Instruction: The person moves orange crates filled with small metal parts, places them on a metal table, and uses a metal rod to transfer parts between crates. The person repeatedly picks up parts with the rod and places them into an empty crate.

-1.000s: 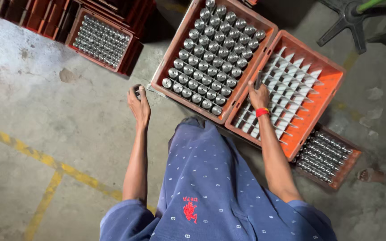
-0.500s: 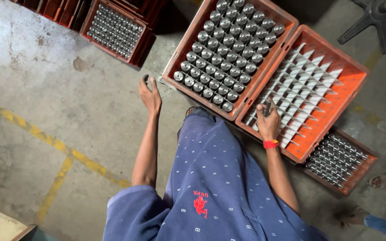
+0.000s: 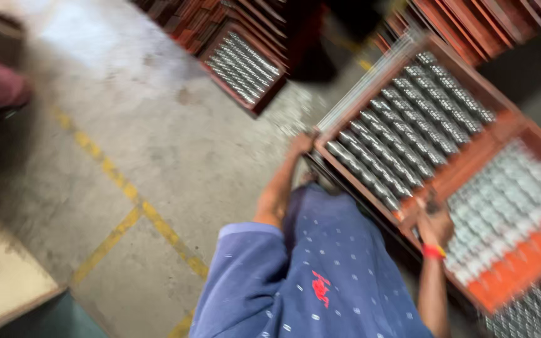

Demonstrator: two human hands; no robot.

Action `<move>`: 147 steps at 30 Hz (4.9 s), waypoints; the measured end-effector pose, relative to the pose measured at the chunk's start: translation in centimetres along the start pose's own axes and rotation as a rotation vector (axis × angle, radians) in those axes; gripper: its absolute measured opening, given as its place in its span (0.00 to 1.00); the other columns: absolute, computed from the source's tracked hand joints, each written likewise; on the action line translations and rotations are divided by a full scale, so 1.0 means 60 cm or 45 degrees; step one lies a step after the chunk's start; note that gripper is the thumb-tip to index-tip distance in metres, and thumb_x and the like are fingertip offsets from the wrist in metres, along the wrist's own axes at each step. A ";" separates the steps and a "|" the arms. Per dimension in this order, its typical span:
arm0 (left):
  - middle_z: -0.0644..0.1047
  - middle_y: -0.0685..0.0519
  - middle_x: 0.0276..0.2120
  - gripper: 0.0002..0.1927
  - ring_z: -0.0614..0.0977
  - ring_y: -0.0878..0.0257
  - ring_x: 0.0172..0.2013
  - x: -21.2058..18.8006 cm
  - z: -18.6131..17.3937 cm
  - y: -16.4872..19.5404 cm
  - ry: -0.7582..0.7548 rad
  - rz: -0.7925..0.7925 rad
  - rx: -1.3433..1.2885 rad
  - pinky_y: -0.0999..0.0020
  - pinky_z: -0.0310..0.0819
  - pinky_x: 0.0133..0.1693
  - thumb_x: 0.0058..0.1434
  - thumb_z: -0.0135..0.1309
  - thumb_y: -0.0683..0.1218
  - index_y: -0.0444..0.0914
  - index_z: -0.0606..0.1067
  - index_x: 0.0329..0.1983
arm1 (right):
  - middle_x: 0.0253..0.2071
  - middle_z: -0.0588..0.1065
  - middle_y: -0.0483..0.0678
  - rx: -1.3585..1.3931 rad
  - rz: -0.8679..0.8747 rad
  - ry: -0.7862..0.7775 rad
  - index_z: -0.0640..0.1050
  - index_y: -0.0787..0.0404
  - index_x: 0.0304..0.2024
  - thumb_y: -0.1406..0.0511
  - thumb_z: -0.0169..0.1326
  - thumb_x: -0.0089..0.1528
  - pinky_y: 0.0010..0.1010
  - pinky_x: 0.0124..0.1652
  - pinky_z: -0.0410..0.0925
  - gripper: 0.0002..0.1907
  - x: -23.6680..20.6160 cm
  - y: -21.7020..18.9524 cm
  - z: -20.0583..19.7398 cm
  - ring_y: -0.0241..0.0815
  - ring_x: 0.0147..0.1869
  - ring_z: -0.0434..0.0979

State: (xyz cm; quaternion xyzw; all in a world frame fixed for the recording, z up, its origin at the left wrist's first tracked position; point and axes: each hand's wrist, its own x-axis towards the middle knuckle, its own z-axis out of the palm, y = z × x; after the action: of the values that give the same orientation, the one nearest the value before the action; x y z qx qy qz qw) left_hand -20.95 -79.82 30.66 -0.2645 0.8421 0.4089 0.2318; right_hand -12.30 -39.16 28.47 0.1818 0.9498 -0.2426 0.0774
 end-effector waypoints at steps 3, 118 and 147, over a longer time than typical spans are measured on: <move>0.74 0.30 0.58 0.45 0.74 0.36 0.61 -0.029 -0.034 0.005 0.106 0.031 -0.001 0.47 0.63 0.64 0.66 0.31 0.74 0.35 0.79 0.56 | 0.46 0.80 0.59 -0.011 -0.075 -0.018 0.79 0.57 0.55 0.41 0.61 0.62 0.55 0.49 0.69 0.32 0.001 -0.006 0.004 0.66 0.51 0.79; 0.63 0.35 0.71 0.25 0.79 0.40 0.52 -0.195 -0.096 -0.018 1.206 0.054 0.801 0.24 0.64 0.50 0.65 0.49 0.44 0.49 0.71 0.66 | 0.32 0.81 0.48 0.635 -0.298 0.077 0.83 0.58 0.49 0.48 0.42 0.74 0.37 0.40 0.69 0.26 -0.072 0.050 -0.098 0.44 0.35 0.79; 0.79 0.41 0.52 0.25 0.83 0.47 0.48 -0.104 0.230 0.128 0.062 1.810 0.687 0.58 0.82 0.41 0.57 0.53 0.38 0.44 0.76 0.59 | 0.39 0.78 0.55 2.650 0.719 -0.257 0.76 0.71 0.49 0.46 0.51 0.73 0.27 0.37 0.77 0.31 0.009 0.100 -0.130 0.45 0.39 0.81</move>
State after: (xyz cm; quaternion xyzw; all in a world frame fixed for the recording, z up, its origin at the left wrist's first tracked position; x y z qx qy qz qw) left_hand -18.74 -62.99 31.06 0.3985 0.8855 0.2338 -0.0493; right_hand -10.97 -30.31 32.54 0.3498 0.1908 -0.9170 0.0159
